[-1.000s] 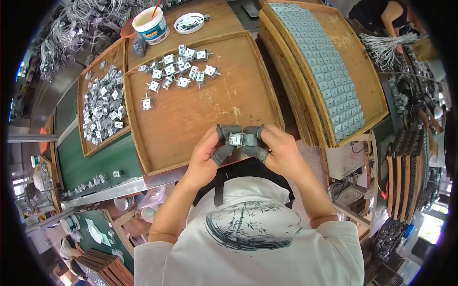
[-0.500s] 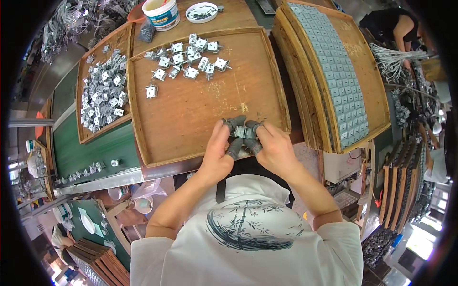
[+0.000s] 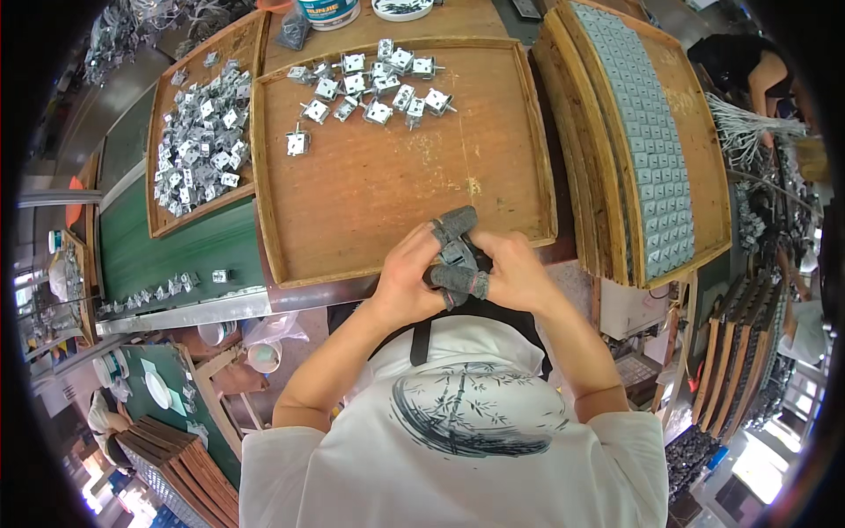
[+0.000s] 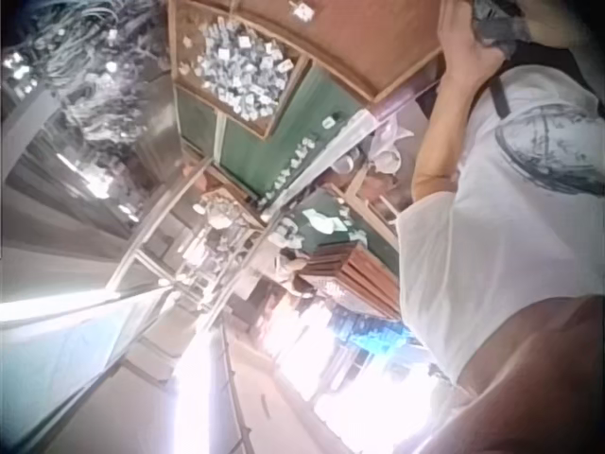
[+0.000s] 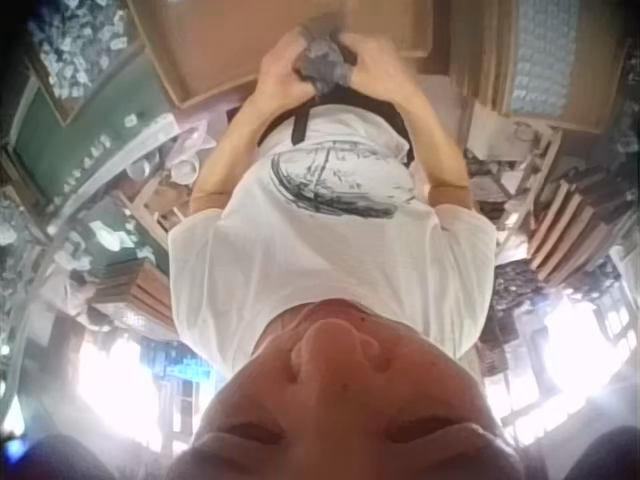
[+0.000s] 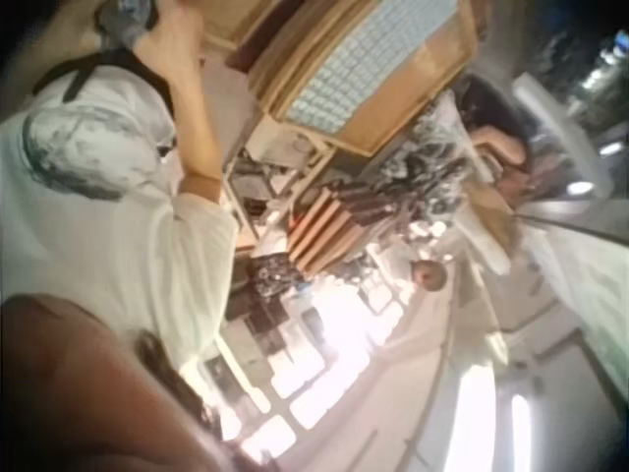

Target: Organizing small electronic components from a bulk wooden tray into a compartmentalized organizer tray.

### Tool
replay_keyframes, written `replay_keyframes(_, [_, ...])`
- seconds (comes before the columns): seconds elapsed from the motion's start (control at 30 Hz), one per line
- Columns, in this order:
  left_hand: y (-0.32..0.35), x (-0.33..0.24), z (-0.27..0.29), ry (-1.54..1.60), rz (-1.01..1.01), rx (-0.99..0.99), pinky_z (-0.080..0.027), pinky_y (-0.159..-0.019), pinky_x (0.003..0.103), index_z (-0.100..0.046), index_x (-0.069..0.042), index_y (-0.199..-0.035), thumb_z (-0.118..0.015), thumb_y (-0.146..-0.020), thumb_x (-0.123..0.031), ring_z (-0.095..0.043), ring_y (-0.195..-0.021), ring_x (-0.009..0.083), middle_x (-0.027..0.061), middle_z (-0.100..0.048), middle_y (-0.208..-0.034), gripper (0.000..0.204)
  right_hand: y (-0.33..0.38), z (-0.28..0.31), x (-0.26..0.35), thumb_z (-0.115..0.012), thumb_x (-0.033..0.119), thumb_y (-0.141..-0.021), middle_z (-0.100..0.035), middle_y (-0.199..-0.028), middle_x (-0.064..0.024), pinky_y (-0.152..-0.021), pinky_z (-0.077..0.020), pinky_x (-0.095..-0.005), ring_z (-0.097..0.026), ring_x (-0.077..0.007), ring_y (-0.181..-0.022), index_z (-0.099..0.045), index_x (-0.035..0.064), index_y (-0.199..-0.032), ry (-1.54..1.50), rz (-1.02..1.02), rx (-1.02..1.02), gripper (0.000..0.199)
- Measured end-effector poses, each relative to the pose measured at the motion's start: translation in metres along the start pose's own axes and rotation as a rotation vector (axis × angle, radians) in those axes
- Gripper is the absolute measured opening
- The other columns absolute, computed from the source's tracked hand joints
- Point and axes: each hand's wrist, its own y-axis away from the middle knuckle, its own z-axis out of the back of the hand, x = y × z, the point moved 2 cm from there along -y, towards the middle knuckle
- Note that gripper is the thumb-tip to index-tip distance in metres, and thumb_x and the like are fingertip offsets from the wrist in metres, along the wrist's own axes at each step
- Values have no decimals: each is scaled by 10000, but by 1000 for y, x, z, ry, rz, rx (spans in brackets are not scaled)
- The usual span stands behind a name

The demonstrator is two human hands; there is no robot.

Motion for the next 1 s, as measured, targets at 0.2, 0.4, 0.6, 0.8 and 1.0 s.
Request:
replay_keyframes(0.2, [3,-6,12,-16,-80,-4,-478,-914,411,-545,6,-1300,-782,-617,-83,-581,-1043,393,193,-604,-1173,728,2,-5,20,-786,336,-724,-670,-794,-189,-665,-523,-419,-672,-384,-739,-637,7,-907,-42,76,-89,405])
replay_keyframes(0.4, [10,0,20,30,-22,48,-487,-919,361,-531,7,-1334,-838,-688,-181,-607,-1058,325,168,-617,-1221,740,-1,-13,23,-803,352,-712,-662,-762,-169,-638,-509,-402,-664,-335,-696,-642,22,-898,-85,75,-60,412])
replay_keyframes(0.6, [13,-3,33,-51,-47,-69,-469,-960,437,-548,-16,-1318,-782,-666,-129,-576,-1102,396,199,-594,-1246,702,-18,-30,27,-814,290,-705,-645,-737,-156,-638,-497,-353,-613,-210,-657,-639,-21,-864,-136,30,-99,391])
replay_keyframes(0.8, [51,35,63,-400,-36,-126,-443,-853,451,-571,-40,-1278,-751,-650,-124,-554,-945,358,155,-598,-1113,659,-25,-28,0,-804,302,-754,-671,-948,-160,-779,-518,-393,-669,-302,-881,-625,20,-1063,0,24,-187,455])
replay_keyframes(1.0, [117,85,103,-781,250,-417,-399,-916,422,-593,-52,-1253,-725,-655,-190,-563,-988,326,130,-606,-1063,628,-1,27,-154,-695,157,-840,-520,-1301,-258,-1036,-364,-454,-488,-380,-1217,-514,21,-1319,431,-182,-879,531])
